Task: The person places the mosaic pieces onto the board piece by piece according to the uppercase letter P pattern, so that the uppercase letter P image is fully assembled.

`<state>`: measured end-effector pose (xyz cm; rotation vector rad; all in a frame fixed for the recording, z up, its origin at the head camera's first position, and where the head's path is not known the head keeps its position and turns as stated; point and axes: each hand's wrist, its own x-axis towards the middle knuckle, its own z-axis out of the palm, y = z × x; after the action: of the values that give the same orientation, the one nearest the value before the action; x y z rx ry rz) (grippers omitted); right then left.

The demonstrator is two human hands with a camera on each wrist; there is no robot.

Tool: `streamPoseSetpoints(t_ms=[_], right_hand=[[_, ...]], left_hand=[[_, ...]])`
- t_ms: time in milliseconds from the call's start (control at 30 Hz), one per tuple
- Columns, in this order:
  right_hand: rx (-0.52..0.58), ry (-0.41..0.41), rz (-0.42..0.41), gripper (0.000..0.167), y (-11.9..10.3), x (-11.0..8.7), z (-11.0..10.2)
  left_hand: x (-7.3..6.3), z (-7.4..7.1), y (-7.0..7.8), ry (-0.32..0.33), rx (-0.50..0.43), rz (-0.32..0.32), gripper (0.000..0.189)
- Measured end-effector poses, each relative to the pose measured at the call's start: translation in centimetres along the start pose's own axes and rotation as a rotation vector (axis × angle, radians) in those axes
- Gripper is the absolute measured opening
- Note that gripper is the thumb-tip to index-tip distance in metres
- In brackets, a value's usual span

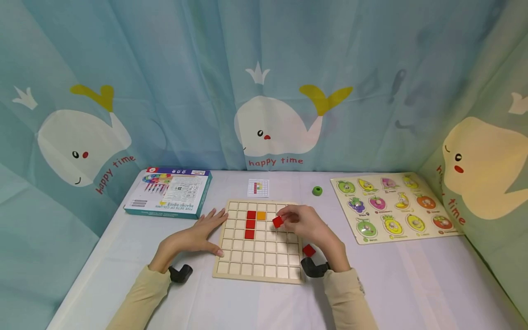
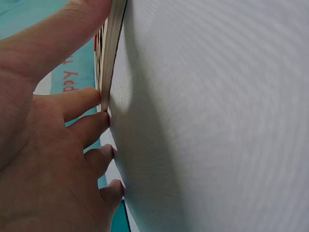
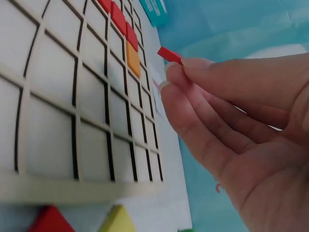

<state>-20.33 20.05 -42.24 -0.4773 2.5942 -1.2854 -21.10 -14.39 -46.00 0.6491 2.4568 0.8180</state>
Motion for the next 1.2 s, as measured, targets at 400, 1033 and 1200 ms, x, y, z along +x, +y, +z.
streamPoseSetpoints(t_ms=[400, 1033, 1200], right_hand=[[-0.070, -0.051, -0.082, 0.019, -1.1, 0.9, 2.7], [-0.132, -0.190, -0.155, 0.016, -1.9, 1.3, 6.7], [-0.155, -0.172, -0.172, 0.017, -2.0, 1.4, 7.1]], left_hand=[[-0.1, 0.0, 0.0, -0.003, -0.001, 0.010, 0.112], [0.0, 0.0, 0.0, -0.002, -0.005, 0.013, 0.112], [0.0, 0.0, 0.0, -0.001, -0.001, 0.009, 0.111]])
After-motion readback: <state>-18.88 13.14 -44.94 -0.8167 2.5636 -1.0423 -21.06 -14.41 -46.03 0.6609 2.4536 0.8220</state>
